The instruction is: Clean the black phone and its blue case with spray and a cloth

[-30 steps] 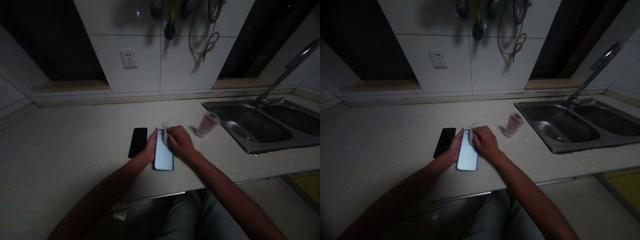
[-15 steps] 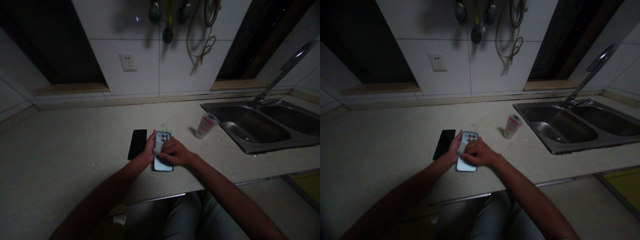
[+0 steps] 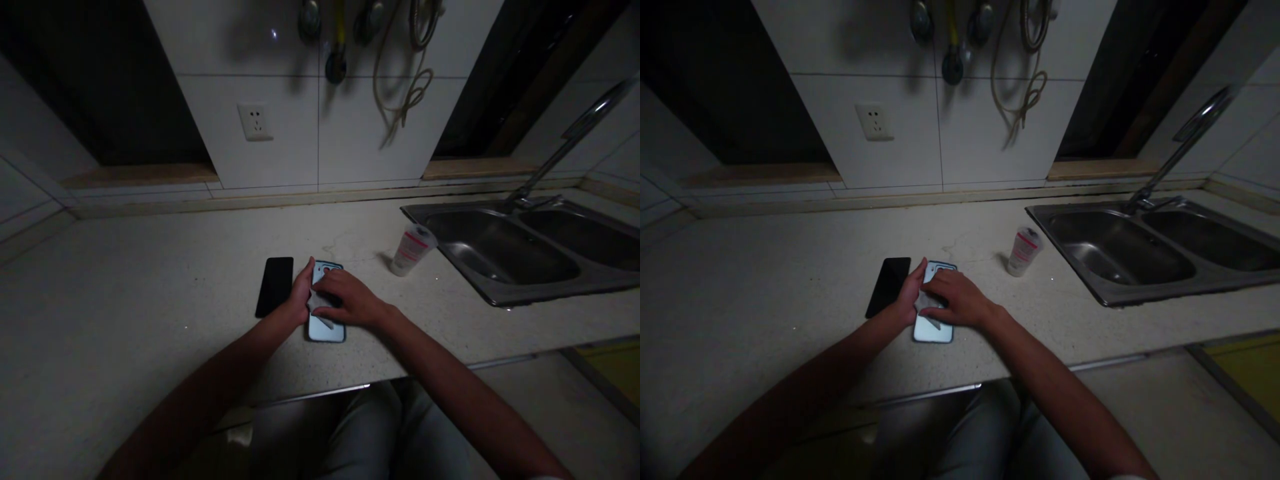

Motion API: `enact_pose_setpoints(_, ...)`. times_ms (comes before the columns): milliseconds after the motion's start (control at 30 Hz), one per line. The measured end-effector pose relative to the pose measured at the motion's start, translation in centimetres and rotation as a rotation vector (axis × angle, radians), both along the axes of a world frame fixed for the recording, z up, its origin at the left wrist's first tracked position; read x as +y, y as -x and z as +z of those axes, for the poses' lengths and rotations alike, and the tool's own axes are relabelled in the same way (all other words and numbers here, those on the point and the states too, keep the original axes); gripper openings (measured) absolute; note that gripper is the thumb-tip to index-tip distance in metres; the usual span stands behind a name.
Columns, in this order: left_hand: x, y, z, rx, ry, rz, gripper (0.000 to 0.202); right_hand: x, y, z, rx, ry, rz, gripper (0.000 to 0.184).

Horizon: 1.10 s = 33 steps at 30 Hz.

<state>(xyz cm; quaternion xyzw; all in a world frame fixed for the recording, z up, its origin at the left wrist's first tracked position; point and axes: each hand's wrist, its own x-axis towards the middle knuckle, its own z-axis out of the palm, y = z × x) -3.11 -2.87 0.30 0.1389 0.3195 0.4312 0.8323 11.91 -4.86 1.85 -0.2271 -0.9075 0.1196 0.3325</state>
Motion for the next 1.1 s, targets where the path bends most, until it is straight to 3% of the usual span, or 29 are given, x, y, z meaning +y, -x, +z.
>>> enact_pose_setpoints(100,-0.1,0.0,0.3,-0.037,-0.015,-0.051,0.046,0.1,0.0,-0.1,0.001,0.020,0.101,0.029)
enact_pose_setpoints(267,-0.5,-0.1,0.8,-0.107,0.013,-0.117,0.058,-0.1,-0.3,0.6,-0.007,0.253,0.362,0.024)
enact_pose_setpoints(333,-0.5,-0.1,0.8,-0.127,0.006,-0.117,0.061,-0.2,-0.5,1.0,-0.025,0.298,0.372,0.024)
enact_pose_setpoints(433,-0.4,-0.1,0.9,-0.117,0.002,-0.094,0.059,-0.1,-1.0,1.3,-0.092,0.267,0.224,0.025)
enact_pose_setpoints(633,-0.5,-0.4,1.2,-0.080,-0.014,-0.074,0.048,0.9,-1.7,1.1,-0.208,0.009,-0.297,0.015)
enact_pose_setpoints(767,-0.9,-0.6,1.5,-0.066,-0.004,-0.085,0.047,1.6,-2.1,0.4,-0.195,-0.025,-0.545,0.019)
enact_pose_setpoints(933,-1.2,-0.7,1.3,-0.050,-0.032,-0.093,0.047,1.9,-1.9,-0.3,-0.133,-0.061,-0.564,0.018)
enact_pose_setpoints(1100,-1.5,-0.7,1.1,-0.047,-0.005,-0.159,0.049,1.7,-1.6,-0.4,0.030,-0.042,-0.355,0.022)
